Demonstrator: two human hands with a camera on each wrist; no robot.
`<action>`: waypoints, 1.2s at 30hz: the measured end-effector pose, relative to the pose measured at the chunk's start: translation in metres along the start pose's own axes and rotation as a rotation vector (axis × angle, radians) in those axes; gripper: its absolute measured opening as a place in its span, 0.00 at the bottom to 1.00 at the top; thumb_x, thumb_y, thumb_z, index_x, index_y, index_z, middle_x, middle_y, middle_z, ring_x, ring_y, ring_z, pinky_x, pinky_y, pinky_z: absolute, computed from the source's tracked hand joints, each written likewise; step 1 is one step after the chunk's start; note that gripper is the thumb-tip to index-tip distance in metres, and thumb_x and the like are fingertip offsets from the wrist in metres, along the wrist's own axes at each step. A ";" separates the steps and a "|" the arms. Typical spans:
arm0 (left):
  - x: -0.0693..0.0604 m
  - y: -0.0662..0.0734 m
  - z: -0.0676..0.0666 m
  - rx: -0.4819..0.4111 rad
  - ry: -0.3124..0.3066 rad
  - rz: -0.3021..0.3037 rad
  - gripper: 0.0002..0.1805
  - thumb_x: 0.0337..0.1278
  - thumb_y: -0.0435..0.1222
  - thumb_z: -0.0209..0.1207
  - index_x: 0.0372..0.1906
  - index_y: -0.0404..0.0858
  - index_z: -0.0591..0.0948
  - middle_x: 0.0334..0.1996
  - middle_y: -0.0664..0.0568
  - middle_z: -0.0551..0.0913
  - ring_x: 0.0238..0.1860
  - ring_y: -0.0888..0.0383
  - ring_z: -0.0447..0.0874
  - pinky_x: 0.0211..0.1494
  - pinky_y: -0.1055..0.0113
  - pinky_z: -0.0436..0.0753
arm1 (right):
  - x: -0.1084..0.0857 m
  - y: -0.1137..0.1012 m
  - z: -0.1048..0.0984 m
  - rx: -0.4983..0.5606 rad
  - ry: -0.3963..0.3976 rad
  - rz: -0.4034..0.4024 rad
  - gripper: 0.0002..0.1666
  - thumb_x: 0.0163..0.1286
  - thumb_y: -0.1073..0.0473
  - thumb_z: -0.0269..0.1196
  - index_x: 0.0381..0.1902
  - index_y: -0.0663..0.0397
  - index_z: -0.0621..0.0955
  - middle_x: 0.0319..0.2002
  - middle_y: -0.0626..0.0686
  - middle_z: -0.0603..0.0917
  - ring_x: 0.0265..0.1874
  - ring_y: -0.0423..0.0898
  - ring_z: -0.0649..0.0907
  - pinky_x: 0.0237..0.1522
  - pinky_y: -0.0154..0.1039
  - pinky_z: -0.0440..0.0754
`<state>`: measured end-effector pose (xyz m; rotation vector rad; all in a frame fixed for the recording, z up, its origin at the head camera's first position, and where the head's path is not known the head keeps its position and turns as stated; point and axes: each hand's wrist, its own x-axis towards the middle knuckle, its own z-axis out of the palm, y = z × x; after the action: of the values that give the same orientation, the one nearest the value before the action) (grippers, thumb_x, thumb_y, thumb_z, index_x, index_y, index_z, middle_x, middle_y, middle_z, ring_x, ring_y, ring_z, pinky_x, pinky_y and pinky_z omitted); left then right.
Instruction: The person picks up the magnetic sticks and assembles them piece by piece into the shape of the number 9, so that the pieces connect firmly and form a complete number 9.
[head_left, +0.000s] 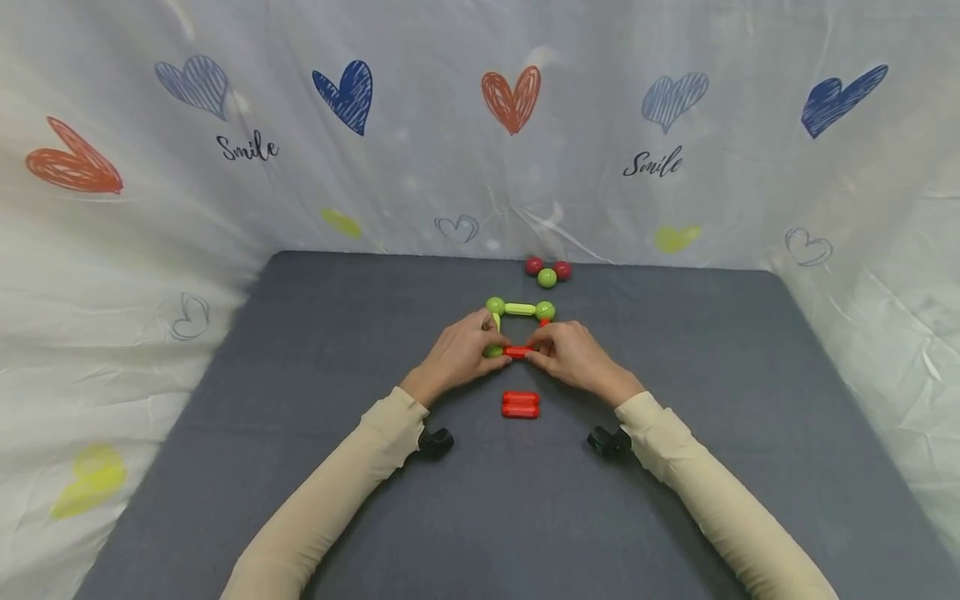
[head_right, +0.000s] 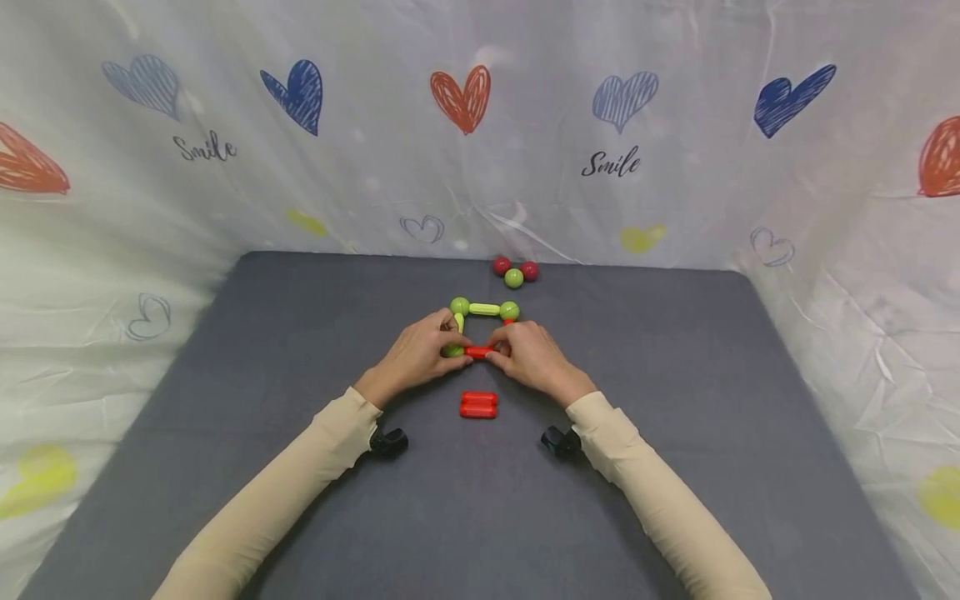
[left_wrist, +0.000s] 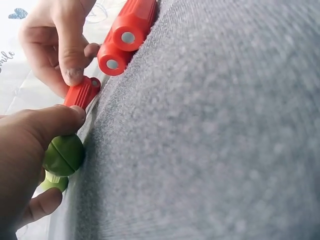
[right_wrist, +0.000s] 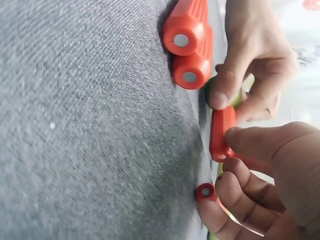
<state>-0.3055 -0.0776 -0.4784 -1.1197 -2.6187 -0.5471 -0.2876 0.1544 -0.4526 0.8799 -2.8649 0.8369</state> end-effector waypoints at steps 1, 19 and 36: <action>0.001 -0.001 -0.001 0.000 0.005 0.001 0.12 0.57 0.46 0.71 0.43 0.47 0.91 0.36 0.56 0.70 0.31 0.61 0.66 0.30 0.67 0.69 | 0.000 0.000 -0.002 0.005 0.010 0.001 0.08 0.66 0.58 0.70 0.40 0.56 0.88 0.23 0.43 0.81 0.20 0.37 0.77 0.26 0.38 0.76; -0.007 -0.002 0.003 -0.031 0.016 -0.004 0.13 0.57 0.47 0.71 0.43 0.46 0.91 0.36 0.57 0.70 0.30 0.63 0.65 0.29 0.68 0.68 | 0.065 0.062 -0.041 -0.109 0.122 0.172 0.18 0.66 0.60 0.66 0.51 0.64 0.84 0.28 0.54 0.84 0.25 0.49 0.80 0.33 0.48 0.76; -0.001 0.001 0.001 0.005 0.036 0.008 0.12 0.56 0.47 0.72 0.41 0.47 0.91 0.35 0.57 0.70 0.31 0.62 0.66 0.29 0.68 0.68 | 0.094 0.082 -0.039 -0.131 0.019 0.220 0.20 0.63 0.55 0.72 0.48 0.63 0.85 0.36 0.58 0.83 0.34 0.54 0.79 0.40 0.50 0.76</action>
<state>-0.3042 -0.0776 -0.4795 -1.1079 -2.5829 -0.5537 -0.4146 0.1831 -0.4425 0.5491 -2.9966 0.6577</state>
